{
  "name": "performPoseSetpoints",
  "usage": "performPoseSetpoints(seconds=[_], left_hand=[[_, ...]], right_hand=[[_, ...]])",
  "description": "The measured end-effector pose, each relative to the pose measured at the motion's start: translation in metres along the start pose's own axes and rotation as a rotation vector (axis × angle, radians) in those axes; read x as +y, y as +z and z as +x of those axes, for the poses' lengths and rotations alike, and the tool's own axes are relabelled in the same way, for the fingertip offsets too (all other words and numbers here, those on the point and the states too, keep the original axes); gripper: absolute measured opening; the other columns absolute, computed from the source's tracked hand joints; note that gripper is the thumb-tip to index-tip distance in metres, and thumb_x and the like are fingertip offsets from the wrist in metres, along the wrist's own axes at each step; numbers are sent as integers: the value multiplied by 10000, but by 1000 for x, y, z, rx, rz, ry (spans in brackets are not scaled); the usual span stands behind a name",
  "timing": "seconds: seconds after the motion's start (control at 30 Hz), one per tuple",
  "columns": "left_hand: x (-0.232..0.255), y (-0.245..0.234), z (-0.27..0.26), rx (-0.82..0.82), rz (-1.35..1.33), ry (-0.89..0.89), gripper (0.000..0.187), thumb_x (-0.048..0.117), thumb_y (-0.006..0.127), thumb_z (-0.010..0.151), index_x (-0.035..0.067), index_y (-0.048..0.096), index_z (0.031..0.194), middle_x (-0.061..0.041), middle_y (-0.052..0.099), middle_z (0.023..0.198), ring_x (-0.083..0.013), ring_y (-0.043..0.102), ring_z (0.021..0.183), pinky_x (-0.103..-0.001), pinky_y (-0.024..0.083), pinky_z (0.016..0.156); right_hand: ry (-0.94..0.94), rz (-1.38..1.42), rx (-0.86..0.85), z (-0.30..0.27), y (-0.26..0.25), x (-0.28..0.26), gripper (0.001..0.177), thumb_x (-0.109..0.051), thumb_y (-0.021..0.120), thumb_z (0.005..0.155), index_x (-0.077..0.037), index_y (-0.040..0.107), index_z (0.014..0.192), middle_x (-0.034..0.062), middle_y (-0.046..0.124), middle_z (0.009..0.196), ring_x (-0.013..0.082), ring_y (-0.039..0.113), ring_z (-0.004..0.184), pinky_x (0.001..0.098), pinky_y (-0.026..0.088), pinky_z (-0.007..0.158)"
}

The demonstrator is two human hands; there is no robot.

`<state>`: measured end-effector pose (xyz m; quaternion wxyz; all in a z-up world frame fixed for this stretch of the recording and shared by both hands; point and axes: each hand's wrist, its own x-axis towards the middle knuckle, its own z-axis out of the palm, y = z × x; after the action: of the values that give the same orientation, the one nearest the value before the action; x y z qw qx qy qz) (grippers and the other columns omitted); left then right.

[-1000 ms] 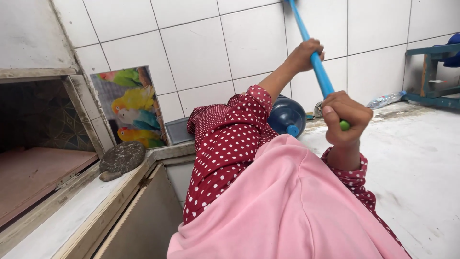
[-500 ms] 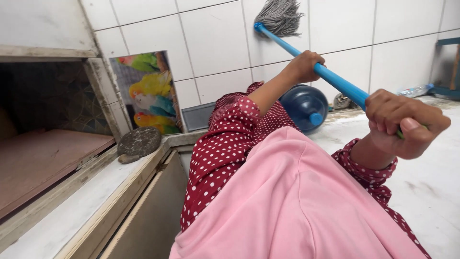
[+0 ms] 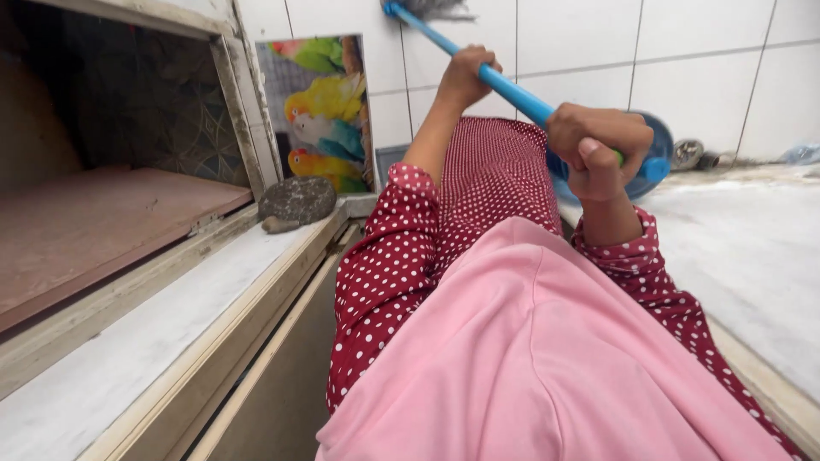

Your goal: The person mops a white tiled floor using a blue-handled mop. They move the mop back and forth across the tiles, covering different areas of the room.

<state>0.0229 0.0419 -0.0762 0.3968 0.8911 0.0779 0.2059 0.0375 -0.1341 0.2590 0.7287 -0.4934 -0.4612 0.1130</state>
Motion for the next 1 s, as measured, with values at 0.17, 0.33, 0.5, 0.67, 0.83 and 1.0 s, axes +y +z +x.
performPoseSetpoints(seconds=[0.17, 0.33, 0.5, 0.67, 0.83, 1.0], left_hand=[[24, 7, -30, 188, -86, -126, 296, 91, 620, 787, 106, 423, 567, -41, 488, 561, -213, 472, 604, -383, 411, 565], [60, 11, -41, 257, -72, -152, 242, 106, 618, 775, 112, 477, 579, -57, 513, 572, -245, 507, 605, -406, 435, 601], [102, -5, -80, 135, -48, -313, 199, 143, 625, 867, 109, 532, 695, -60, 588, 690, -278, 561, 711, -437, 462, 711], [128, -4, -114, -29, -81, -529, 180, 50, 612, 889, 109, 555, 729, -46, 607, 748, -219, 568, 736, -380, 486, 711], [111, 57, -109, -131, 30, -402, 108, 45, 643, 689, 144, 598, 683, -43, 639, 692, -288, 592, 725, -439, 452, 574], [151, 139, -49, -244, -76, -228, 165, 278, 751, 688, 239, 607, 617, 36, 685, 633, -268, 630, 684, -410, 476, 554]], right_hand=[[17, -2, -1, -13, 24, -21, 440, -76, 337, 965, -53, 275, 530, 80, 271, 484, 211, 289, 397, 372, 269, 445], [114, 15, -181, 13, 10, -52, 440, -115, 304, 947, -44, 255, 515, 91, 254, 472, 224, 287, 397, 383, 267, 475], [216, 237, -407, 21, -15, -61, 386, -128, 311, 860, -76, 248, 482, 91, 274, 447, 223, 258, 390, 357, 288, 452], [269, 331, -466, 8, -39, -58, 357, -124, 333, 847, -92, 221, 510, 83, 251, 457, 224, 215, 406, 357, 295, 464], [202, 370, -473, -9, -84, -60, 321, -35, 290, 795, -100, 256, 483, 73, 272, 438, 210, 262, 371, 376, 318, 456], [0, 152, -459, -40, -177, -83, 545, 138, 507, 859, -94, 417, 1344, -5, 296, 638, 179, 365, 545, 381, 414, 600]])
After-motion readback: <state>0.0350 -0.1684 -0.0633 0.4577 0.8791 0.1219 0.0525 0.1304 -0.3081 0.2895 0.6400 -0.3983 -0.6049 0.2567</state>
